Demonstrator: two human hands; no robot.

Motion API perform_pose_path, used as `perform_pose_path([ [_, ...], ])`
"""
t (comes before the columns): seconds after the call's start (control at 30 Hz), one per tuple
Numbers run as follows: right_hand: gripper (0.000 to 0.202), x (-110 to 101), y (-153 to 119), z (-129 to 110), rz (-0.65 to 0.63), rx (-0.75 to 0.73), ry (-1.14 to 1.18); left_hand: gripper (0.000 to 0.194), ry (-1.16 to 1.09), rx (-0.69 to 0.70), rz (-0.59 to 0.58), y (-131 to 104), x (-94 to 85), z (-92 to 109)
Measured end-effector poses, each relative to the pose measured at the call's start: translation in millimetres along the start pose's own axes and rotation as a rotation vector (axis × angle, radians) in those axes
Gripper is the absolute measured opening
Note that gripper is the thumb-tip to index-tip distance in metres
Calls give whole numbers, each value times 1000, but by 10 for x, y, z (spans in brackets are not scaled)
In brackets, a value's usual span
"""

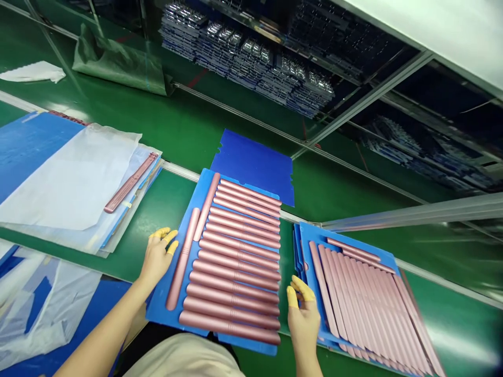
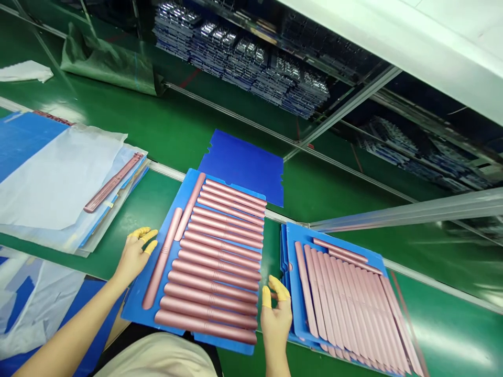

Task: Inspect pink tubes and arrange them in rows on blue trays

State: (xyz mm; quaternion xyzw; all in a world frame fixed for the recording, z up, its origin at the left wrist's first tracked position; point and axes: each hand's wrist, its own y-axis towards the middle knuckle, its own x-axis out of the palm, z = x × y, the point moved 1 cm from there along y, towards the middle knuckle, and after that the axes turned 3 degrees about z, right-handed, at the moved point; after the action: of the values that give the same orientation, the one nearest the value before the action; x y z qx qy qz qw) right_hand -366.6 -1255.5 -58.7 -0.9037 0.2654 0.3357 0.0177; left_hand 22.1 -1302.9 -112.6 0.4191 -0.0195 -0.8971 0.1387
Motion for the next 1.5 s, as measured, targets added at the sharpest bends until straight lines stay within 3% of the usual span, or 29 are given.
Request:
perform_pose_path([
  [0.33, 45, -256, -308, 164, -24, 32, -66, 34, -53, 17, -85, -134, 123, 11],
  [0.53, 41, -477, -298, 299, 18, 5, -82, 42, -75, -26, 22, -142, -84, 78],
  [0.73, 33, -455, -227, 278, -20, -71, -22, 41, -165, -27, 93, -405, -358, 480],
  [0.87, 30, -471, -153, 320, -49, -113, 4, 45, -220, -38, 8, -666, -292, 853],
  [1.03, 30, -657, -193, 535, -143, -164, 54, 50, -439, -123, -215, -1096, 143, 1434],
  [1.23, 35, -1187, -397, 1066, -420, -190, 178, 47, -496, -148, -370, -1658, 884, 2507],
  [1.37, 34, -1649, -376, 1566, -537, -127, 178, 39, -391, -17, -421, -1896, 1453, 3071],
  [1.5, 32, -1956, -259, 2038, -522, -21, 208, 42, -245, 127, -492, -1935, 1965, 3363],
])
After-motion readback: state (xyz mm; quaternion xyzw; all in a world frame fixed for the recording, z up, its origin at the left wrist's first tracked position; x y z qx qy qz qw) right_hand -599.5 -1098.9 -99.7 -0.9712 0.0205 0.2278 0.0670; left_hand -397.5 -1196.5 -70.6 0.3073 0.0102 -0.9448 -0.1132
